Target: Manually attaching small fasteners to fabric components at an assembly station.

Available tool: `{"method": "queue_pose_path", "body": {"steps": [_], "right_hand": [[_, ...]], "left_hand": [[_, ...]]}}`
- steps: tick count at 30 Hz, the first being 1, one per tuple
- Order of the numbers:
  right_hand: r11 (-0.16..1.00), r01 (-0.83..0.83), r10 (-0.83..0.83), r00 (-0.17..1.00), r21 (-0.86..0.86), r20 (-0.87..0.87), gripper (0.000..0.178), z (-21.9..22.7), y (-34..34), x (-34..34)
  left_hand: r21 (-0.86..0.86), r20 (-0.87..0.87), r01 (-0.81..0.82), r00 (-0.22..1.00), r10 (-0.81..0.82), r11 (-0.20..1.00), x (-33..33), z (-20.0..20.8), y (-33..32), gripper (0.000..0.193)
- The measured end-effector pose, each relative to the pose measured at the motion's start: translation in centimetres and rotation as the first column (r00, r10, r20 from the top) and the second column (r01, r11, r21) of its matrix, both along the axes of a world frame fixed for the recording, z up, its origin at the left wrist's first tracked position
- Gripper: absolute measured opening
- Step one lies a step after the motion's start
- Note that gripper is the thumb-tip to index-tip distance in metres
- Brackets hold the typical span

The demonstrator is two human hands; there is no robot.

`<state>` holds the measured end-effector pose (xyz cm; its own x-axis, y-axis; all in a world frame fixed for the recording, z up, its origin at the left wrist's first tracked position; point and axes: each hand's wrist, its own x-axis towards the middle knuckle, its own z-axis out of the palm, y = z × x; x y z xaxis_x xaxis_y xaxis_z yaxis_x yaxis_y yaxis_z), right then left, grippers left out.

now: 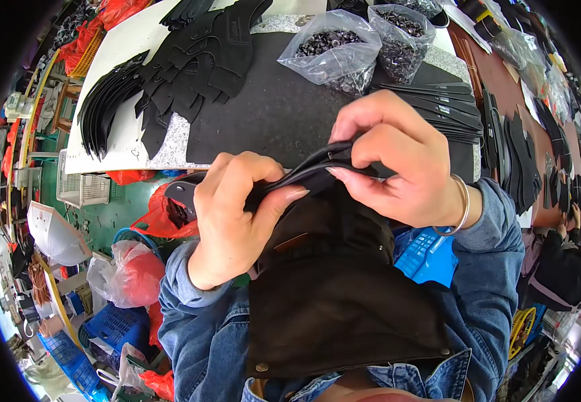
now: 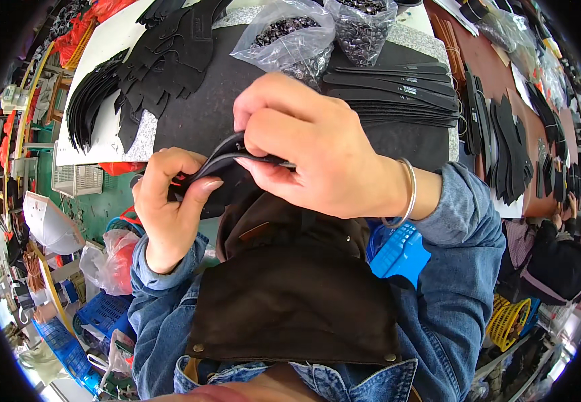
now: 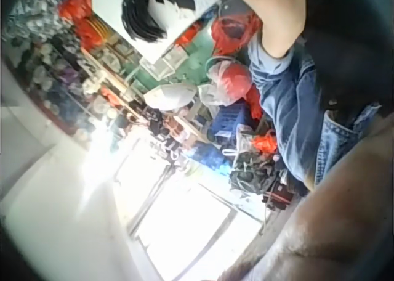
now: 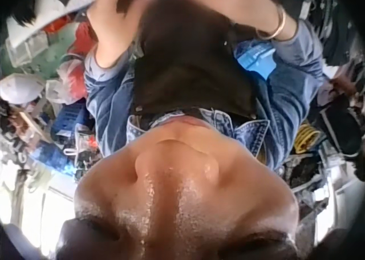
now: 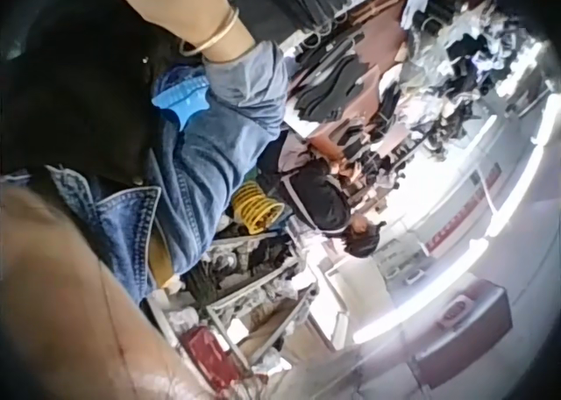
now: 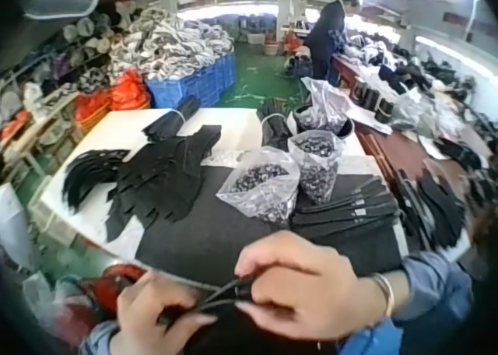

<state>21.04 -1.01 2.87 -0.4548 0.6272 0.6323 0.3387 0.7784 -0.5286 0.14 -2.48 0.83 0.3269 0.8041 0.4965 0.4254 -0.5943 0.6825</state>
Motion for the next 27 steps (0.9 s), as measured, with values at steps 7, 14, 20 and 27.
{"method": "queue_pose_path", "body": {"steps": [7,14,20,27], "right_hand": [[1.000,-0.026,0.025,0.998,-0.005,-0.061,0.022,-1.3,0.7,-1.2],[0.973,0.108,-0.053,0.965,-0.205,0.255,0.018,-1.7,9.1,0.4],[0.887,0.050,-0.367,0.680,0.460,0.634,0.008,-5.9,15.9,1.8],[0.820,0.154,-0.507,0.641,0.551,0.576,0.014,-6.0,15.9,2.3]], "left_hand": [[-0.176,0.118,0.002,0.993,0.019,0.984,1.0,-0.8,0.5,0.028],[-0.355,0.032,-0.027,0.999,0.041,0.934,0.3,-1.6,1.6,0.022],[-0.382,-0.142,-0.051,0.990,-0.004,0.923,0.0,-1.5,1.7,0.022],[-0.305,-0.090,-0.041,0.996,0.014,0.951,-0.6,-1.7,1.7,0.022]]}}
